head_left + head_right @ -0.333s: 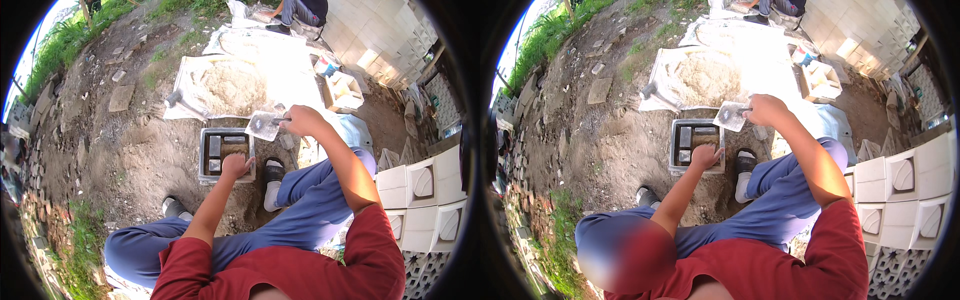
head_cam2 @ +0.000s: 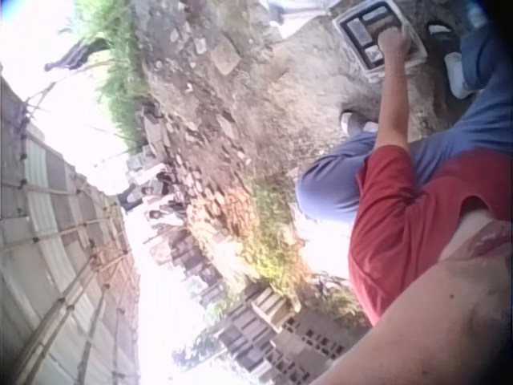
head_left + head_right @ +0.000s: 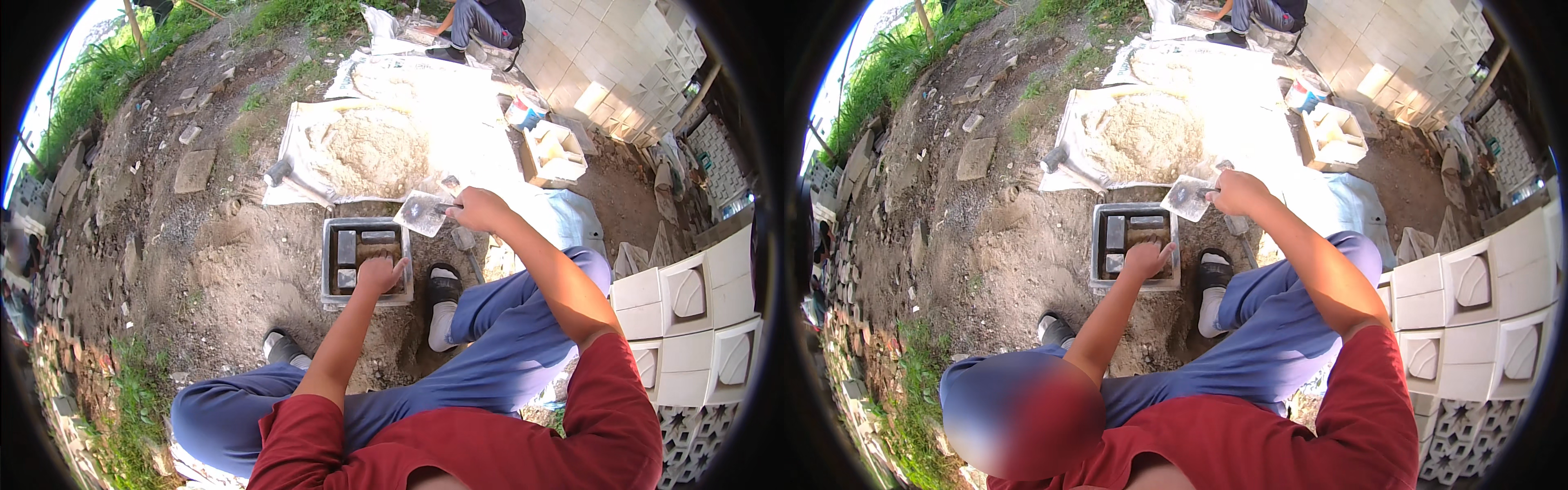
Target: The person uses a trowel to scoop sand into a square metal mold with four internal compartments, smoothing and packing the material by hand and with a tool.
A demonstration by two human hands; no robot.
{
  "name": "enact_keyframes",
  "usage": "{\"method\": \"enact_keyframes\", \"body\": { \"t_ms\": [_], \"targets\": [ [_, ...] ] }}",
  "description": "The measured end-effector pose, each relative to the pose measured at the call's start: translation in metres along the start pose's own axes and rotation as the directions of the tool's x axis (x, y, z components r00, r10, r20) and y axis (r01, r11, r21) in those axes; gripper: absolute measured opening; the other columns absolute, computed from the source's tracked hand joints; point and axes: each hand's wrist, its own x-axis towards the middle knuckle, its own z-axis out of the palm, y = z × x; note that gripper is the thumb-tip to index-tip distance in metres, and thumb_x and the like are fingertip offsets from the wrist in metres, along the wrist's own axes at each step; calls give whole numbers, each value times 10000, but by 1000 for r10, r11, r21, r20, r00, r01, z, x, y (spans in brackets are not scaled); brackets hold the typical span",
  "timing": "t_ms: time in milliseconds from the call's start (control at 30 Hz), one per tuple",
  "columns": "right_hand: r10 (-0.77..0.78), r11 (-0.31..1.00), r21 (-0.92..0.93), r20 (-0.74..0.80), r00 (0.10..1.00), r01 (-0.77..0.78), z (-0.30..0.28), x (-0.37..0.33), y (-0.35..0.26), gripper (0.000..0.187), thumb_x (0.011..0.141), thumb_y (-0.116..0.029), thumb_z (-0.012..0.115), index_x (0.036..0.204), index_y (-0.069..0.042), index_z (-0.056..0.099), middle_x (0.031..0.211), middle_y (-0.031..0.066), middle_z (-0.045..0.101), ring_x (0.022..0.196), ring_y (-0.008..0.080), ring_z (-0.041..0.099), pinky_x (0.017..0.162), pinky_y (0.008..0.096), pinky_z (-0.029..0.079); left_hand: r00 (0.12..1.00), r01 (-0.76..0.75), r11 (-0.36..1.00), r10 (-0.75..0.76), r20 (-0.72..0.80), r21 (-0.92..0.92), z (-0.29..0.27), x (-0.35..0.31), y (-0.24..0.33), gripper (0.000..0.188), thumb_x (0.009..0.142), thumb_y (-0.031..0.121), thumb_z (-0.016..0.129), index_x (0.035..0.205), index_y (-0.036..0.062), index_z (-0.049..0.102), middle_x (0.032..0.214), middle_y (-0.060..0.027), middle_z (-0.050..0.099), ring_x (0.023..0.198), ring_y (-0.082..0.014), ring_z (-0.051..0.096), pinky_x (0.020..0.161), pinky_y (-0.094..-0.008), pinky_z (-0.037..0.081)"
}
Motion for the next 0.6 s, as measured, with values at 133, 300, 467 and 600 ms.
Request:
{"method": "enact_keyframes", "body": {
  "t_ms": [133, 300, 467, 600],
  "targets": [
    [-51, 992, 121, 35, 998, 47, 21, 1, 11, 383, 947, -391, 640, 942, -27, 760, 788, 199, 703, 805, 362, 694, 779, 460, 520, 996, -43, 999, 41, -82, -29, 27, -28, -15, 735, 1049, 600, 271, 1163, -13, 661, 957, -247, 712, 927, -439, 671, 827, -541, 525],
    [-122, 937, 343, 156, 980, 62, -4, 0, 13, 349, 989, -328, 622, 1017, -4, 749, 651, 67, 608, 484, 140, 484, 465, 334, 388, 994, -21, 999, 24, -107, 30, 41, -60, -22, 684, 1053, 571, 319, 1027, 3, 699, 989, -217, 708, 950, -403, 671, 842, -515, 528],
    [-28, 912, 403, 250, 968, -78, -1, 7, 18, 341, 959, -346, 627, 1001, -34, 758, 685, 66, 638, 565, 187, 584, 524, 367, 468, 901, -132, 985, 73, -427, -111, 31, -101, -9, 358, 1003, 348, 533, 954, 31, 691, 917, -185, 701, 921, -392, 647, 837, -490, 514],
    [-25, 932, 361, -32, 999, 35, 52, 11, 20, 346, 935, -343, 608, 1032, -44, 751, 768, 134, 692, 732, 288, 675, 763, 438, 515, 788, -235, 971, 168, -592, -38, -10, -123, -5, 226, 920, 221, 650, 1053, 40, 671, 972, -136, 661, 940, -350, 606, 861, -463, 485]
  ]
}}
